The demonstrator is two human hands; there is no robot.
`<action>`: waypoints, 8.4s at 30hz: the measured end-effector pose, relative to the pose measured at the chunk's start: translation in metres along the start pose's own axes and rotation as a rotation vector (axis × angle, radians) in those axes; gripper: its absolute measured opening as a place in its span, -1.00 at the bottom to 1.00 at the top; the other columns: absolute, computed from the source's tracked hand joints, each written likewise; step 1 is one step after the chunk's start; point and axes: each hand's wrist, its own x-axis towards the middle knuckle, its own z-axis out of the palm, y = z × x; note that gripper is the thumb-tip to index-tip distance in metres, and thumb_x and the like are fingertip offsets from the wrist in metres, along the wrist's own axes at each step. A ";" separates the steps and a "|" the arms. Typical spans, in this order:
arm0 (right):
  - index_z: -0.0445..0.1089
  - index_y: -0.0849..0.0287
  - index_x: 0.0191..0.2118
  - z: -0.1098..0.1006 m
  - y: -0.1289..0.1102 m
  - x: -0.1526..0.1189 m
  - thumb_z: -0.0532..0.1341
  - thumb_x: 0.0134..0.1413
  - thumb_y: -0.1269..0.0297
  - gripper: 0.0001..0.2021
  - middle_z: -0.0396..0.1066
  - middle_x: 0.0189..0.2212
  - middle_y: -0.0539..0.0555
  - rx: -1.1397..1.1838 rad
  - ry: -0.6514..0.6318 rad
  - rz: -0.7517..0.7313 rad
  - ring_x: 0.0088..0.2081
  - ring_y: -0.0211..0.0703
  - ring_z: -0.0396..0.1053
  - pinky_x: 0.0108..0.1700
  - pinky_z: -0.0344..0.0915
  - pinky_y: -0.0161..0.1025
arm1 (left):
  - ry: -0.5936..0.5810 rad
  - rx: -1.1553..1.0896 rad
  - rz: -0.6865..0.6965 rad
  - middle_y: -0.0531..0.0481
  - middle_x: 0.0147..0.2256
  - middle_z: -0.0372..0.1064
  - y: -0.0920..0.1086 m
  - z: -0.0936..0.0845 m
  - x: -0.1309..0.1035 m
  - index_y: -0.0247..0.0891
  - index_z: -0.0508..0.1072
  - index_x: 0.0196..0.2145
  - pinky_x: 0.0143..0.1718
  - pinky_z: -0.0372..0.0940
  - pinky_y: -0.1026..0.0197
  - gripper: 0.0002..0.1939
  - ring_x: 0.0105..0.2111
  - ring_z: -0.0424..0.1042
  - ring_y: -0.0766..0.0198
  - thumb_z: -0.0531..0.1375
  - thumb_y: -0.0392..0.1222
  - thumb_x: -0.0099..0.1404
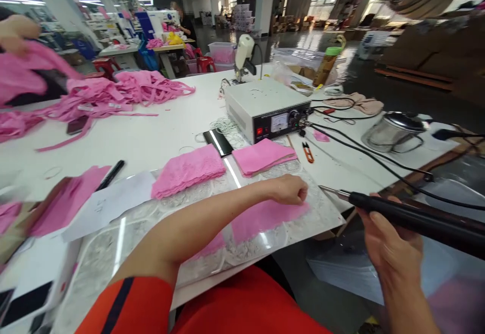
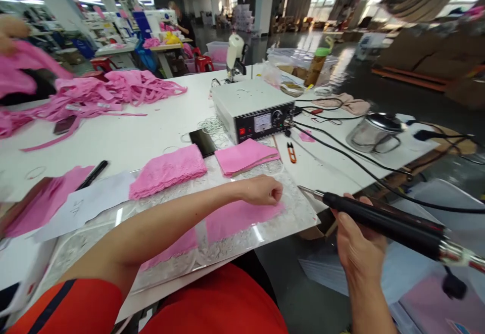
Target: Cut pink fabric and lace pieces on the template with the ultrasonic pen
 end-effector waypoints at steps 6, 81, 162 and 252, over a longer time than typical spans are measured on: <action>0.53 0.04 -0.34 -0.059 0.008 -0.045 0.45 -0.38 0.08 -0.65 0.44 -0.56 -0.01 -0.610 -0.250 0.181 -0.55 -0.23 0.35 -0.59 0.35 -0.36 | 0.103 -0.386 -0.038 0.08 -0.42 0.42 -0.019 -0.027 -0.109 -0.30 0.37 -0.17 -0.38 0.36 0.33 -0.86 -0.44 0.47 0.40 0.15 -0.39 0.30; 0.40 0.19 -0.45 0.322 0.101 -0.228 0.10 0.12 0.50 -0.80 0.45 -0.39 0.10 -0.556 -1.993 -1.161 -0.32 -0.17 0.32 -0.22 0.17 -0.20 | 0.791 0.334 -0.731 -0.07 -0.23 0.36 -0.134 0.052 -0.467 -0.27 0.46 -0.42 -0.17 0.28 0.19 -0.83 -0.30 0.38 0.24 0.10 -0.24 0.26; 0.48 0.14 -0.18 0.264 0.097 -0.151 0.14 0.13 0.36 -0.80 0.53 -0.25 0.13 -0.530 -1.655 -0.749 -0.24 -0.10 0.49 -0.19 0.45 -0.14 | 0.689 0.475 -0.506 -0.11 -0.22 0.42 -0.111 0.032 -0.329 -0.30 0.49 -0.25 -0.15 0.28 0.21 -0.83 -0.19 0.41 0.20 0.09 -0.31 0.36; 0.27 0.14 -0.59 0.131 0.019 -0.030 0.21 -0.17 0.13 -0.79 0.44 -0.67 0.03 -0.654 -0.877 0.150 -0.72 -0.26 0.29 -0.67 0.19 -0.32 | 0.788 0.799 -0.154 -0.04 -0.32 0.40 -0.070 0.045 -0.167 -0.24 0.41 -0.42 0.16 0.05 -0.09 -0.89 -0.21 0.34 0.17 0.13 -0.36 0.25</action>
